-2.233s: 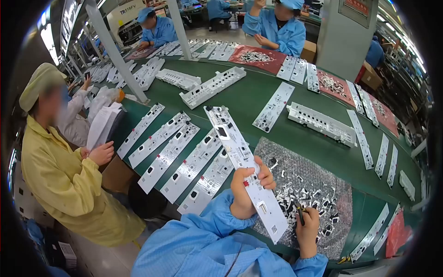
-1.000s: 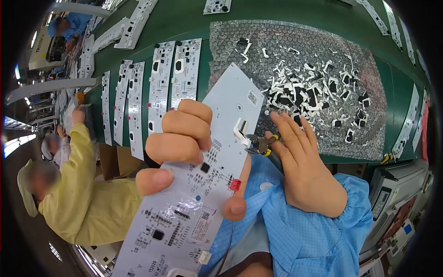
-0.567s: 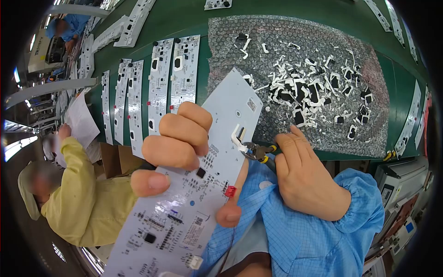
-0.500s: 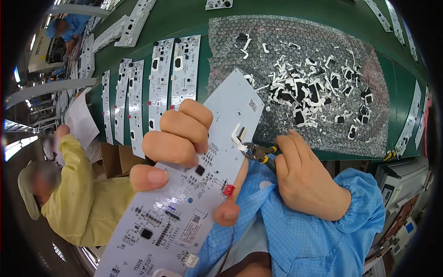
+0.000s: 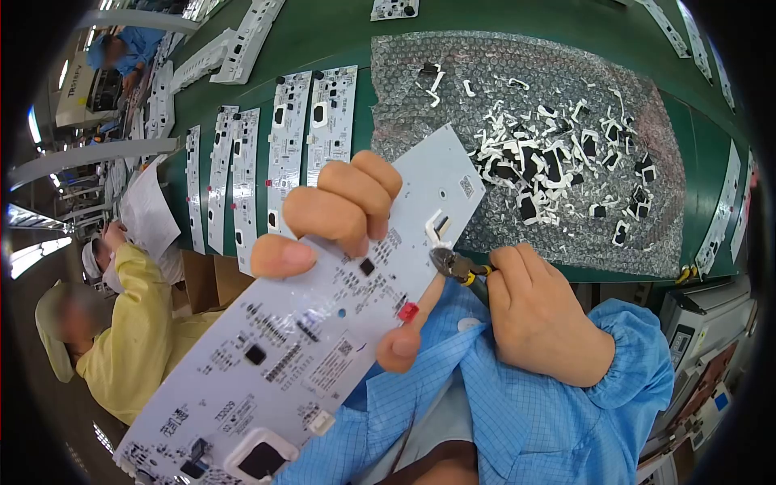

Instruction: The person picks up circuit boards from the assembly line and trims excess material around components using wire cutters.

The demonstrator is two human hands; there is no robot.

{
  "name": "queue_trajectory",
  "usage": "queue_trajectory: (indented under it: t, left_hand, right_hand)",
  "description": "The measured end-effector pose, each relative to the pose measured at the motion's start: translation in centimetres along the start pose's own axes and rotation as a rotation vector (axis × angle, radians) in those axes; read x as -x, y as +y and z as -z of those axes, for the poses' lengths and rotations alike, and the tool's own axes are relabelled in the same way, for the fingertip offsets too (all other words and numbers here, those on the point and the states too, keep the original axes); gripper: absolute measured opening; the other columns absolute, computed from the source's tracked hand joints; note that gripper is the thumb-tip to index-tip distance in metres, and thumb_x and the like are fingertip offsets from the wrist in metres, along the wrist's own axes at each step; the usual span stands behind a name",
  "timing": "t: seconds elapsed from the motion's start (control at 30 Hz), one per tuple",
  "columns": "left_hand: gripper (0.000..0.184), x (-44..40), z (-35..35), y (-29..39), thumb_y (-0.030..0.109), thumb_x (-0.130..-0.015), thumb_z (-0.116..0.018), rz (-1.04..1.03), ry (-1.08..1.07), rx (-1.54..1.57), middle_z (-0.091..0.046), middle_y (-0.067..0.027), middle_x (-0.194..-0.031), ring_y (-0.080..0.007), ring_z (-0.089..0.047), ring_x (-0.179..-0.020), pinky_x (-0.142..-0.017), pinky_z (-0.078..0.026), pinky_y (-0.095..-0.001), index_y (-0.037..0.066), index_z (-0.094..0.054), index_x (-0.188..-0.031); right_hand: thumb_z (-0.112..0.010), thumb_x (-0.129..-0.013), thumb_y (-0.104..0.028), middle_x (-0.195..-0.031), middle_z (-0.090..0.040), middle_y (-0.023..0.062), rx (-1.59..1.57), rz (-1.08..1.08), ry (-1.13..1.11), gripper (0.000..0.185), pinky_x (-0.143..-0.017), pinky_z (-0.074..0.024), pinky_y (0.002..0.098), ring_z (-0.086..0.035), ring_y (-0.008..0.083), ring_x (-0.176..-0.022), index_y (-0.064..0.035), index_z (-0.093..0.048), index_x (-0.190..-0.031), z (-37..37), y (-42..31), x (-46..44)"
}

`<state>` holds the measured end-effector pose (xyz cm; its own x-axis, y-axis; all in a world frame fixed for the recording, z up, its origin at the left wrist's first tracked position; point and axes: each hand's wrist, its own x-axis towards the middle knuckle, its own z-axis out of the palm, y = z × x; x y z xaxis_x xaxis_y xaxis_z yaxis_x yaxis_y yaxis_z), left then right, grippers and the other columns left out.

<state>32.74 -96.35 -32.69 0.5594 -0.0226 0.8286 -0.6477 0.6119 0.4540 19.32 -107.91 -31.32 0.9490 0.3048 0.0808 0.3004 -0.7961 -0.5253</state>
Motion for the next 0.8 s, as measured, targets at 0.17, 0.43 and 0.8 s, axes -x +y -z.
queue_trajectory:
  t: [0.17, 0.43, 0.8]
  left_hand:
    - [0.072, 0.1, 0.7, -0.5, 0.041, -0.071, -0.078, -0.126, -0.088, -0.098, -0.035, -0.0042, -0.089, -0.0175, -0.035, -0.073, -0.065, -0.027, -0.0357, 0.01, -0.04, -0.123]
    - [0.073, 0.0, 0.9, -0.4, 0.04, -0.07, -0.079, -0.17, -0.138, -0.138, -0.035, -0.0047, -0.089, -0.0178, -0.035, -0.072, -0.062, -0.027, -0.0359, 0.009, -0.041, -0.124]
    - [0.071, 0.2, 0.7, -0.1, 0.037, -0.068, -0.079, -0.126, -0.133, -0.103, -0.036, -0.0048, -0.088, -0.018, -0.035, -0.071, -0.062, -0.027, -0.0363, 0.009, -0.042, -0.123]
  right_hand:
    - [-0.061, -0.061, -0.004, -0.101, -0.054, 0.0238, -0.093, -0.052, 0.011, 0.035, -0.08, -0.0492, 0.0412, -0.053, 0.0371, -0.089, 0.0119, -0.055, -0.091, 0.2, 0.3, 0.2]
    - [-0.061, -0.063, -0.006, -0.105, -0.054, 0.027, -0.086, -0.106, -0.067, 0.037, -0.089, -0.0475, 0.0458, -0.054, 0.0417, -0.096, 0.013, -0.055, -0.095, 0.5, 0.1, 0.3]
    - [-0.057, -0.069, -0.011, -0.103, -0.052, 0.032, 0.056, -0.023, -0.101, 0.034, -0.101, -0.0434, 0.0508, -0.053, 0.0449, -0.098, 0.0153, -0.055, -0.09, 0.3, -0.2, -0.1]
